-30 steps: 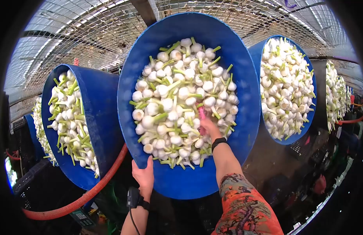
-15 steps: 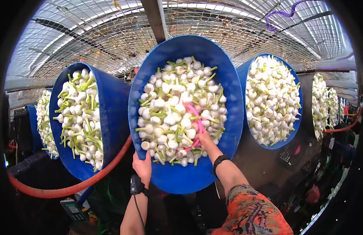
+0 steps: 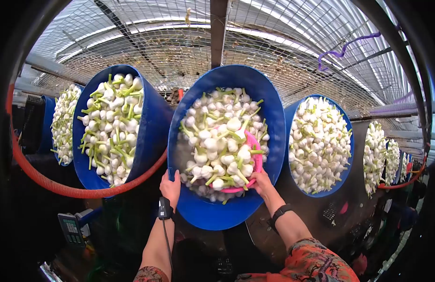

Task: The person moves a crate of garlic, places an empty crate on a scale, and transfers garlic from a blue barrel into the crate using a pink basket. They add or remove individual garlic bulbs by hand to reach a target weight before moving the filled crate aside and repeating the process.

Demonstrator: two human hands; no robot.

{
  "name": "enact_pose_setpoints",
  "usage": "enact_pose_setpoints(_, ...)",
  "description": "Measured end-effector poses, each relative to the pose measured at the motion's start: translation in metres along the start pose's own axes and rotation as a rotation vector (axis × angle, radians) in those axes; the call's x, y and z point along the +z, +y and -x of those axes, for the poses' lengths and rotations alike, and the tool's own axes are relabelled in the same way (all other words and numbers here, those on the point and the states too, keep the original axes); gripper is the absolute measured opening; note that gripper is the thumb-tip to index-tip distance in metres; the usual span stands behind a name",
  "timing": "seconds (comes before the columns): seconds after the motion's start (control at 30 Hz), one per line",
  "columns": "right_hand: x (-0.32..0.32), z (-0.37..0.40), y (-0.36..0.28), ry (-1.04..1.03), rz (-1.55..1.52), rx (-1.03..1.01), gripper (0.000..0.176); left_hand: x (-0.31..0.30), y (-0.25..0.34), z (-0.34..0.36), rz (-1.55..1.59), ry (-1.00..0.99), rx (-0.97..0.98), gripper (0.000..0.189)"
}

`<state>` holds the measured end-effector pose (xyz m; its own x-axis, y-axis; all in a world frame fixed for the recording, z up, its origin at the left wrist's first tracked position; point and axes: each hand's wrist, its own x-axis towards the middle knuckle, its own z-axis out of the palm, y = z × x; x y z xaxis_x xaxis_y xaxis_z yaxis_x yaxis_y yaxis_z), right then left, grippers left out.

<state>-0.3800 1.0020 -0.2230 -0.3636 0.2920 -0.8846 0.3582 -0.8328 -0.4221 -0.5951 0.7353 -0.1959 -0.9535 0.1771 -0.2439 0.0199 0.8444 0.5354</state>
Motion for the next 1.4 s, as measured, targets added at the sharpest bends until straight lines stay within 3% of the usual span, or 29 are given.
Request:
enact_pose_setpoints(0.17, 0.000, 0.046, -0.009, -0.101, -0.145, -0.077, 0.068, -0.005, 0.001, 0.003, 0.005, -0.031, -0.037, 0.051)
enact_pose_setpoints(0.2, 0.002, 0.055, -0.010, -0.099, -0.195, -0.081, 0.068, -0.008, 0.001, 0.004, 0.036, -0.116, -0.071, 0.057)
enact_pose_setpoints(0.27, -0.002, 0.066, -0.012, -0.142, -0.165, -0.098, 0.066, 0.002, 0.002, 0.013, -0.052, 0.150, -0.115, 0.054)
enact_pose_setpoints(0.3, -0.003, 0.073, -0.014, -0.150, -0.197, -0.068, 0.064, 0.001, 0.001, 0.016, -0.042, 0.163, -0.131, 0.054)
enact_pose_setpoints(0.4, -0.014, 0.084, -0.009, -0.170, -0.215, -0.046, 0.057, -0.028, 0.028, 0.028, 0.342, 0.466, 0.149, 0.038)
enact_pose_setpoints(0.53, -0.007, 0.114, -0.009, -0.274, -0.238, -0.103, 0.045, -0.014, 0.041, 0.033, 0.891, 0.100, -0.067, 0.044)
enact_pose_setpoints(0.57, -0.002, 0.124, -0.011, -0.281, -0.233, -0.111, 0.045, -0.011, 0.046, 0.035, 1.210, -0.075, -0.225, 0.049)
enact_pose_setpoints(0.6, 0.003, 0.136, -0.012, -0.285, -0.229, -0.118, 0.045, -0.013, 0.044, 0.035, 1.228, -0.064, -0.228, 0.049)
enact_pose_setpoints(0.67, 0.011, 0.157, -0.013, -0.272, -0.197, -0.132, 0.045, -0.028, 0.041, 0.039, 1.752, -0.475, -0.458, 0.045)
enact_pose_setpoints(0.73, 0.020, 0.177, -0.010, -0.367, -0.156, -0.153, 0.044, -0.043, 0.033, 0.047, 1.854, -0.513, -0.452, 0.041)
enact_pose_setpoints(0.83, 0.032, 0.209, -0.002, -0.328, -0.069, -0.201, 0.040, -0.083, 0.026, 0.072, 1.880, -0.533, -0.393, 0.033)
enact_pose_setpoints(0.87, 0.038, 0.217, 0.004, -0.301, -0.026, -0.200, 0.040, -0.088, 0.018, 0.080, 1.770, -0.400, -0.242, 0.032)
enact_pose_setpoints(0.93, 0.060, 0.235, 0.017, -0.358, 0.003, -0.110, 0.038, -0.117, 0.000, 0.104, 1.762, -0.261, -0.265, 0.033)
enact_pose_setpoints(0.97, 0.070, 0.245, 0.028, -0.337, 0.124, -0.220, 0.038, -0.136, -0.012, 0.114, 1.759, -0.206, -0.309, 0.034)
enact_pose_setpoints(1.07, 0.116, 0.272, 0.067, -0.420, 0.151, -0.083, 0.040, -0.188, -0.063, 0.149, 1.758, -0.034, -0.363, 0.036)
enact_pose_setpoints(1.1, 0.118, 0.266, 0.080, -0.410, 0.236, -0.037, 0.043, -0.204, -0.090, 0.166, 1.732, 0.063, -0.361, 0.037)
enact_pose_setpoints(1.13, 0.131, 0.252, 0.116, -0.454, 0.608, -0.192, 0.045, -0.233, -0.135, 0.185, 1.715, 0.180, -0.363, 0.038)
enact_pose_setpoints(1.2, 0.232, 0.295, 0.159, -0.480, 0.373, 0.035, 0.046, -0.255, -0.191, 0.202, 1.680, 0.317, -0.476, 0.042)
enact_pose_setpoints(1.27, 0.269, 0.281, 0.196, -0.521, 0.447, 0.105, 0.048, -0.275, -0.247, 0.220, 1.651, 0.414, -0.546, 0.041)
enact_pose_setpoints(1.33, 0.297, 0.232, 0.228, -0.560, 0.628, 0.197, 0.045, -0.287, -0.313, 0.232, 1.706, 0.386, -0.601, 0.040)
enact_pose_setpoints(1.4, 0.358, 0.206, 0.239, -0.571, 1.010, 0.481, 0.040, -0.301, -0.374, 0.238, 1.901, 0.187, -0.717, 0.060)
